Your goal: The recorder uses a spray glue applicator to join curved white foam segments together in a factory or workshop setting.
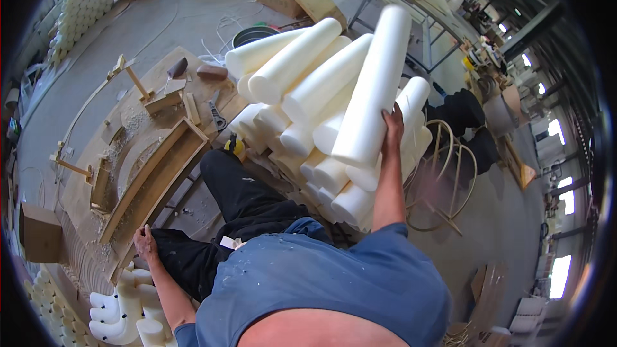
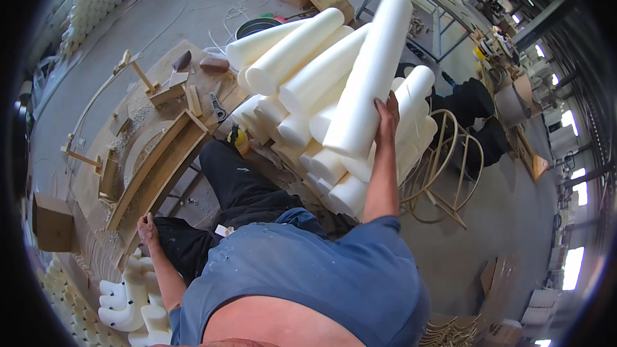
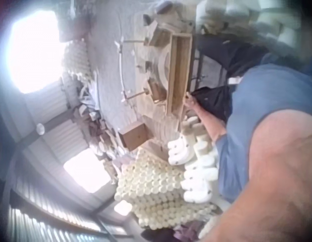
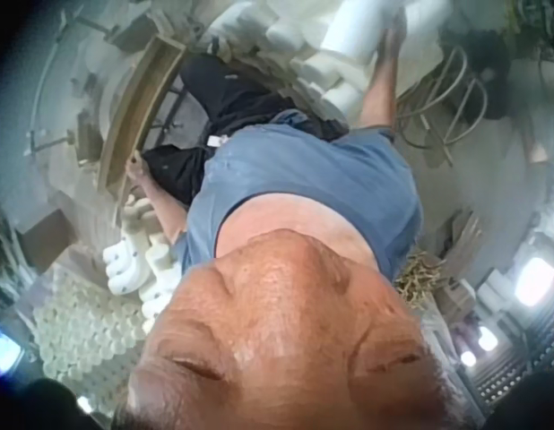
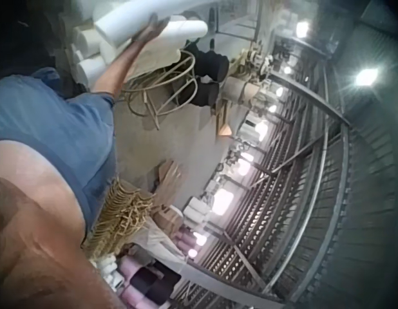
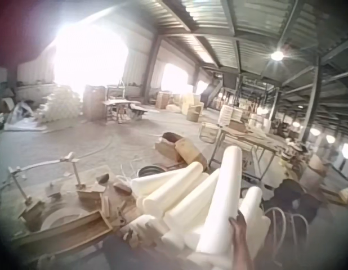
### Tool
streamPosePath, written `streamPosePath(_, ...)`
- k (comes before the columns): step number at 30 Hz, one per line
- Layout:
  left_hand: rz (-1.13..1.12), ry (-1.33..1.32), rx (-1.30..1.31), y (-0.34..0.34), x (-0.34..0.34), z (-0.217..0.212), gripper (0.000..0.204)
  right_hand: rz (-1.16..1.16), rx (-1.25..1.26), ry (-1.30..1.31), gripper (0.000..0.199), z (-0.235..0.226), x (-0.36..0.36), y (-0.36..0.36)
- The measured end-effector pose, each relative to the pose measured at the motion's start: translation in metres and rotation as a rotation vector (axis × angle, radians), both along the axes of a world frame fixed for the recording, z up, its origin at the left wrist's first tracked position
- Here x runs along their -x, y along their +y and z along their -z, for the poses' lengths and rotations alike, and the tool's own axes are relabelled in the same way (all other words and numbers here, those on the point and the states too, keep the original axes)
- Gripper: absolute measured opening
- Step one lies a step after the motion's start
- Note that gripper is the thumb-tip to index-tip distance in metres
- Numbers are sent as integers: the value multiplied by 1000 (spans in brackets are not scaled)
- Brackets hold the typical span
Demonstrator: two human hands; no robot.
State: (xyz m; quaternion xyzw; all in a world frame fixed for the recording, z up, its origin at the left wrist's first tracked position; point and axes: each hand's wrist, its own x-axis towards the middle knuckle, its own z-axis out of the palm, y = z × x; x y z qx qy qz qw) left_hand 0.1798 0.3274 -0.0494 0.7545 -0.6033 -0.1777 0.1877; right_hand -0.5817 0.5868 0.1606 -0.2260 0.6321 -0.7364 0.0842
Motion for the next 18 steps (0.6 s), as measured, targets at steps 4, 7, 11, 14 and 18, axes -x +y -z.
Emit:
streamPosePath(4,0,-11,19,-6,3,7,43,-457,140,29,78,-44,-66,-17)
streamPosePath(7,-55,232,59,-16,9,0,47,-734,78,82,86,-65,-109,-70)
streamPosePath(11,-277,840,403,-27,9,-78,63,-947,-145,497,94,-66,-172,-136)
streamPosePath(14,-217,758,928,-7,5,-174,57,-994,-170,1290,86,-55,-214,-178)
streamPosePath(18,-64,-58,1078,18,-24,-243,49,-1222,-94,1719,76,-14,-269,-200)
